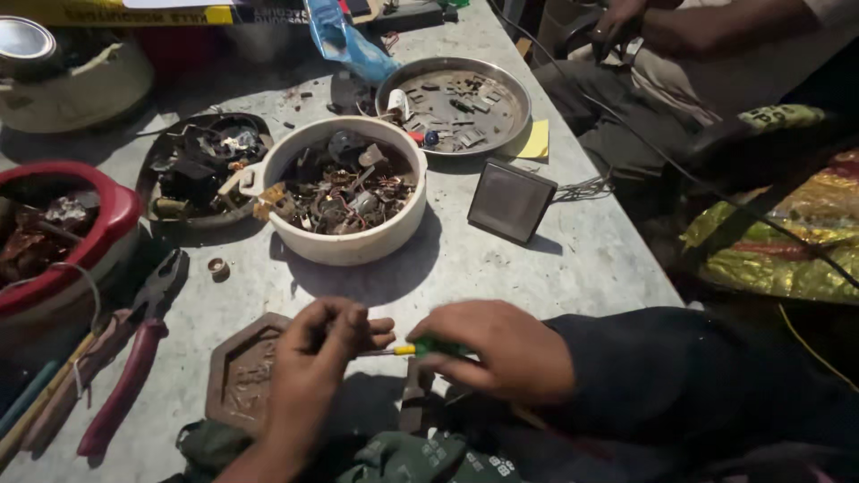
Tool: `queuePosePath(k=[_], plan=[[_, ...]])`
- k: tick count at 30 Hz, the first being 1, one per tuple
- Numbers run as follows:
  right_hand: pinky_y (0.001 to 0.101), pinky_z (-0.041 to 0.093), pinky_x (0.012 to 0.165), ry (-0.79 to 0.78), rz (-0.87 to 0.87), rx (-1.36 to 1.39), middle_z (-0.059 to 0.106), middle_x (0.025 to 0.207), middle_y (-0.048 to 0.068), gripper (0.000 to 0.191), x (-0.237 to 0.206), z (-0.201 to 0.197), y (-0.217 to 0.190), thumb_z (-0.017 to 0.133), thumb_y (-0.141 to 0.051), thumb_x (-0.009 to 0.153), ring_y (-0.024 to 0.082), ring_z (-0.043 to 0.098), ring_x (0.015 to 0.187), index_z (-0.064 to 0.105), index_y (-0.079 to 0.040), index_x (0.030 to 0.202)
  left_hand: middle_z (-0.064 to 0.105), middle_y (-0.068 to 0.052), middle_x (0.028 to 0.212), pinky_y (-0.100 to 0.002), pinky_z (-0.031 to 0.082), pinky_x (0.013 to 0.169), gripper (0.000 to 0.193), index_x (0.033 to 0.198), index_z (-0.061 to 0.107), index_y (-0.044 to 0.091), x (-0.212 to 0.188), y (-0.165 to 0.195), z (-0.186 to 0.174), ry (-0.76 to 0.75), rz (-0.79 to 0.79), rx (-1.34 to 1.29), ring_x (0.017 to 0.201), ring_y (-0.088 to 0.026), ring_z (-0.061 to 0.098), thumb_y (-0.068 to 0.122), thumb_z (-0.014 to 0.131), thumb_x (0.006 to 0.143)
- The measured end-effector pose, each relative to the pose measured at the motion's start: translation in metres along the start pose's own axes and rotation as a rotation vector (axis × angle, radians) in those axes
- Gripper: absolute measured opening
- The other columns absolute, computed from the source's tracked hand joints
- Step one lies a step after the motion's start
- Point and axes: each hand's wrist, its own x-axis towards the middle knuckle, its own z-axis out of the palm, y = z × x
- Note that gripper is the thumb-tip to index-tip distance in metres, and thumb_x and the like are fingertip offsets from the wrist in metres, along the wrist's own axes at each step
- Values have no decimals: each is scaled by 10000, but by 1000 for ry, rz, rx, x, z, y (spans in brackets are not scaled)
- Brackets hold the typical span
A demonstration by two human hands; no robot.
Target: The person sorts through a container of electronic scrap and selects a small component. They then use a screwdriver to manipulate and disassemble the component on a cluttered workbench.
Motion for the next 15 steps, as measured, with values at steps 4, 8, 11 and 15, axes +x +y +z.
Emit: queuePosePath(k=[4,8,11,15], plan=[[408,535,707,142,-100,-247,678,939,81,310,3,13,1,735,-228,904,290,678,849,694,-99,1183,760,-185,982,-333,623,838,236,1056,628,-33,6,-1,-5,17,92,18,917,-218,764,191,646,982],[406,541,686,56,19,-77,663,982,88,279,12,19,9,746,-222,938,300,685,846,676,-95,1177,778,-150,948,-325,614,794,201,1025,657,-34,25,4,-17,-3,95,244,873,-201,744,162,637,985],[407,558,832,-19,37,201,670,1104,85,223,17,19,16,637,-114,1058,294,692,998,638,-76,1278,763,-143,914,-336,633,782,186,1011,666,-37,34,5,-23,-43,101,268,853,-198,754,145,636,984],[439,520,756,135,-79,-210,666,1016,113,294,19,21,18,693,-170,933,321,662,906,674,-116,1221,735,-127,909,-322,629,754,177,1039,668,-30,34,3,-26,-49,95,162,842,-184,745,139,638,996]])
